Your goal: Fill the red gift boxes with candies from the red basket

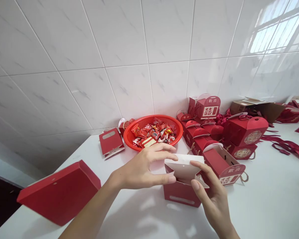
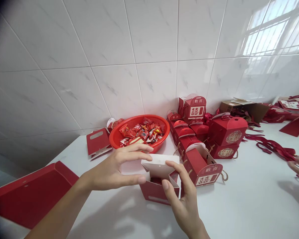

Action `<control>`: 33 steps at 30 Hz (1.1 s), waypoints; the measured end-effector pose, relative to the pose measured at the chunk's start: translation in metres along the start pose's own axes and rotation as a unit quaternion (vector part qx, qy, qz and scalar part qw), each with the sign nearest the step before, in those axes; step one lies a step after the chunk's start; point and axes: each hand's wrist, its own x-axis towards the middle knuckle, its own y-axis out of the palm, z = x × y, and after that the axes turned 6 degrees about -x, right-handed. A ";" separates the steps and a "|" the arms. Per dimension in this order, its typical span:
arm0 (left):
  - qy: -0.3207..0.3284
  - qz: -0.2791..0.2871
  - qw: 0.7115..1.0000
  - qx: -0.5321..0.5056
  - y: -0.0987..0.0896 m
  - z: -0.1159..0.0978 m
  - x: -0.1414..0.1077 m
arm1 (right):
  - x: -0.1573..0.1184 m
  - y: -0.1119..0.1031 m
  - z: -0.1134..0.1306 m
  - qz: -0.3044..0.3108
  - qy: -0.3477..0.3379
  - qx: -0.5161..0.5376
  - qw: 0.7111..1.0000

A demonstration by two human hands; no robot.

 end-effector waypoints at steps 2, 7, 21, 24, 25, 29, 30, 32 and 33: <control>-0.015 -0.008 1.000 -0.014 0.003 0.005 -0.003 | 0.000 0.001 -0.001 -0.004 0.001 -0.002 1.000; -0.058 -0.054 0.994 -0.073 0.020 0.022 -0.007 | -0.002 0.006 -0.005 -0.030 0.033 0.005 0.999; 0.102 -0.112 0.986 -0.070 0.043 0.040 -0.003 | 0.004 0.004 -0.008 -0.020 0.024 0.014 0.999; 0.110 -0.127 0.983 -0.079 0.047 0.042 -0.003 | 0.005 0.003 -0.008 -0.009 0.025 0.019 0.999; 0.115 -0.132 0.981 -0.083 0.048 0.043 -0.003 | 0.005 0.003 -0.008 -0.007 0.028 0.024 0.999; 0.105 -0.157 0.975 -0.113 0.053 0.044 -0.003 | 0.007 0.003 -0.008 -0.012 0.045 0.032 0.998; 0.096 -0.164 0.974 -0.124 0.055 0.044 -0.002 | 0.007 0.004 -0.007 -0.013 0.049 0.033 0.998; 0.075 -0.175 0.971 -0.147 0.058 0.044 -0.003 | 0.008 0.004 -0.007 -0.012 0.054 0.036 0.998; 0.065 -0.178 0.970 -0.155 0.060 0.045 -0.003 | 0.008 0.004 -0.007 -0.010 0.055 0.038 0.998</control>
